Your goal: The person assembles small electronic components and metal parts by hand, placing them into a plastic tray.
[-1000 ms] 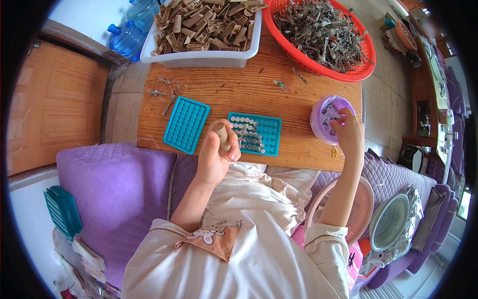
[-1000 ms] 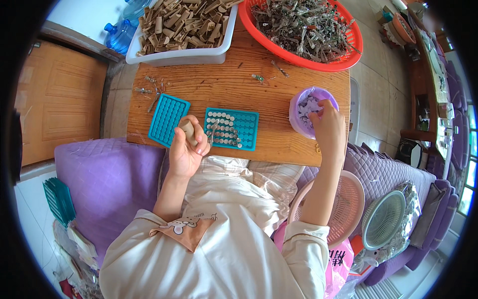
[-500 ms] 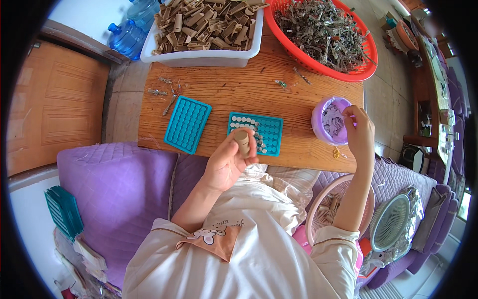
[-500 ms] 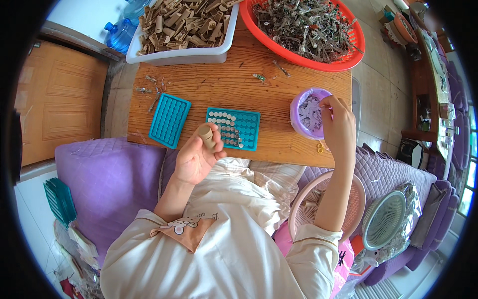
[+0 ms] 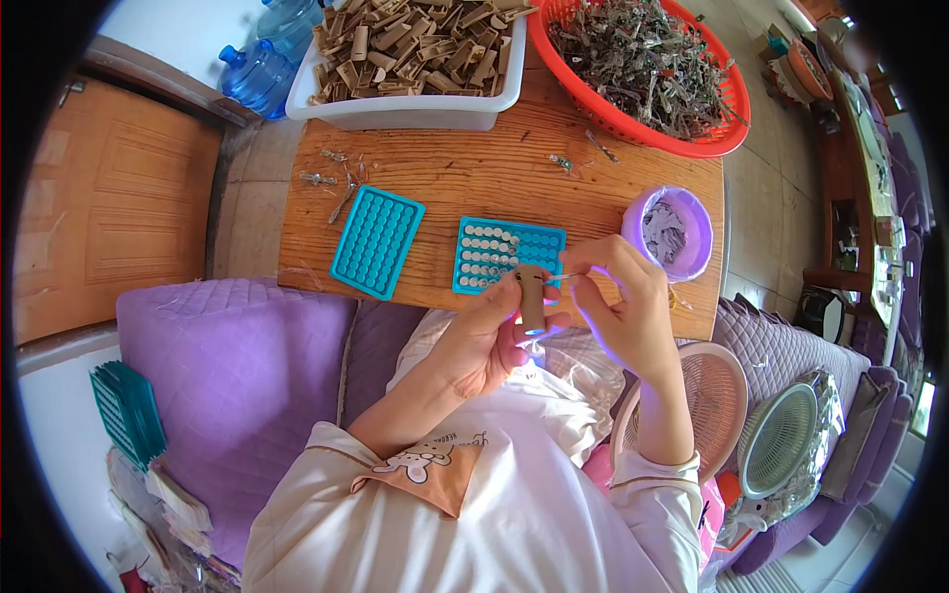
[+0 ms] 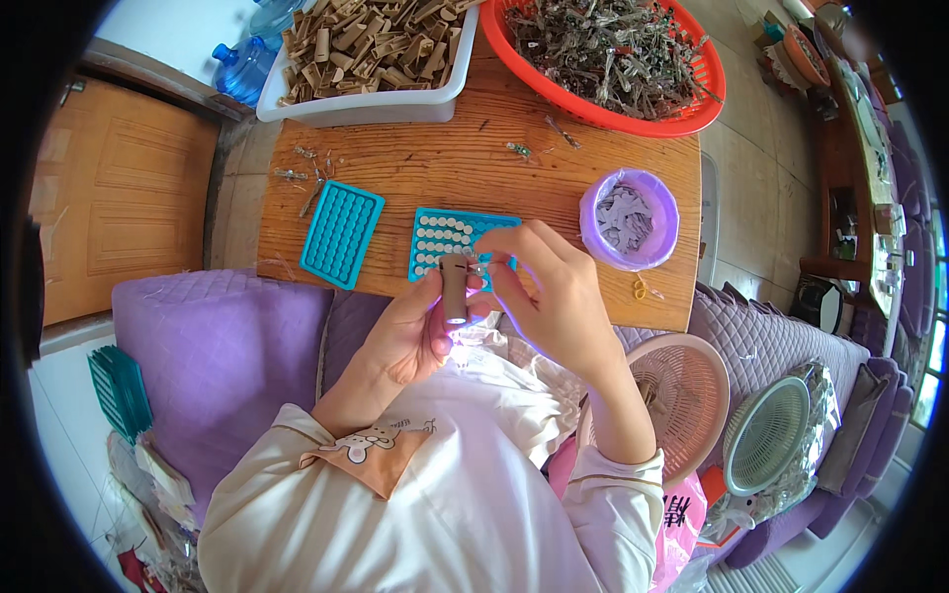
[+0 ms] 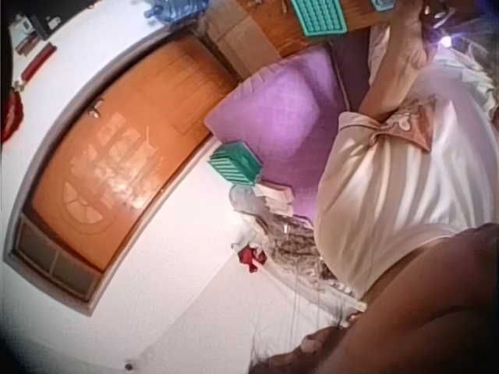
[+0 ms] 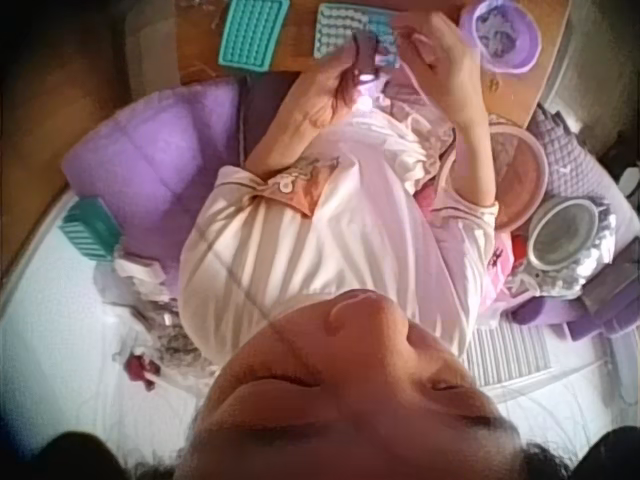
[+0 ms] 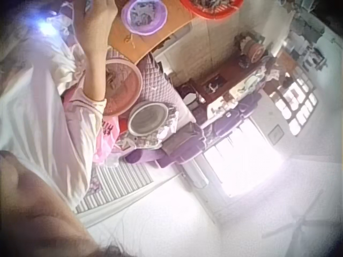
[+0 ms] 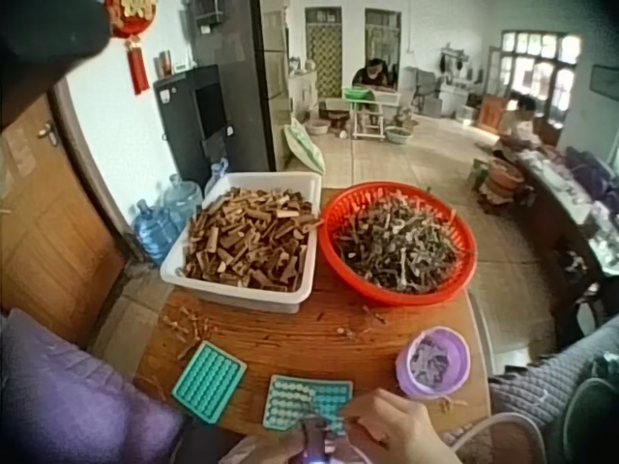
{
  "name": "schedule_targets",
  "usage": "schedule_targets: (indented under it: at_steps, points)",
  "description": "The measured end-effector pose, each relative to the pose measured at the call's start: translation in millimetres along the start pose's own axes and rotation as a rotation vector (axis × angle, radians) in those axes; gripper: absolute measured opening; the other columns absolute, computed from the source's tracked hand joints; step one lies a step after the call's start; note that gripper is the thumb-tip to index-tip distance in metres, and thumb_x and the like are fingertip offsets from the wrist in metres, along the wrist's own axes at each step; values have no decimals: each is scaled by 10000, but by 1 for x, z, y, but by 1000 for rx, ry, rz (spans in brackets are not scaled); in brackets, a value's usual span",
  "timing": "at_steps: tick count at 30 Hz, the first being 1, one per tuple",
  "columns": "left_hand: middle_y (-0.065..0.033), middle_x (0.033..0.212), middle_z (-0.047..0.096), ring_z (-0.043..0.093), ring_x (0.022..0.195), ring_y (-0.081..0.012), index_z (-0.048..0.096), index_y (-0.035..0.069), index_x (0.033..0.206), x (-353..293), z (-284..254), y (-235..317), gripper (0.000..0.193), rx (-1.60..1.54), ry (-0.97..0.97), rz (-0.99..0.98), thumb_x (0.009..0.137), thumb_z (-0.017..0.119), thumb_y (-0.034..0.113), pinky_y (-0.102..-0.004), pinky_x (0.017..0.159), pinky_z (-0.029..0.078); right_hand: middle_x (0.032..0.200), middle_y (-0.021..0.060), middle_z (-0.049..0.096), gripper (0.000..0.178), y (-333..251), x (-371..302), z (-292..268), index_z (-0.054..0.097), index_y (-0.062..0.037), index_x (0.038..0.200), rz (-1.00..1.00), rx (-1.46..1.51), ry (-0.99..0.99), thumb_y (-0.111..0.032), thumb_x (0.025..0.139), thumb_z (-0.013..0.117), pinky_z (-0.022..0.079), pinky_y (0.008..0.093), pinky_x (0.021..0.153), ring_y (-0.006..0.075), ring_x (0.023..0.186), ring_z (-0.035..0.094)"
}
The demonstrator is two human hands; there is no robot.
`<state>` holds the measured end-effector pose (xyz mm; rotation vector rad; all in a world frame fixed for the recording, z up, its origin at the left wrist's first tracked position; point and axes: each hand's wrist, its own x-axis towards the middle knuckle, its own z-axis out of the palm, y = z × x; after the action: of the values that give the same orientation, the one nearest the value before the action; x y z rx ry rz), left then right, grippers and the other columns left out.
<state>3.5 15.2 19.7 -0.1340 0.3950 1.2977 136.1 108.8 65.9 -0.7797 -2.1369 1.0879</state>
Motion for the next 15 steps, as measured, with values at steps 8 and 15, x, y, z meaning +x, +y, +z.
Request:
schedule_targets:
  at_steps: [8,15]
  points:
    - [-151,975,567,610,786,-183,376,43,1148,-4,0,-1,404,85,21,-43,855,419,318,-144,397,492,716,99,554,152,1,-1,6,429,-8,798,66,109,-101,34,694,532,455,277,498,208,624,584]
    - [-116,947,576,614,766,-166,360,51,1178,-5,2,0,442,94,51,-146,847,428,338,-119,350,435,688,90,544,169,3,-5,2,434,-12,801,105,133,-115,39,681,542,438,271,462,203,589,575]
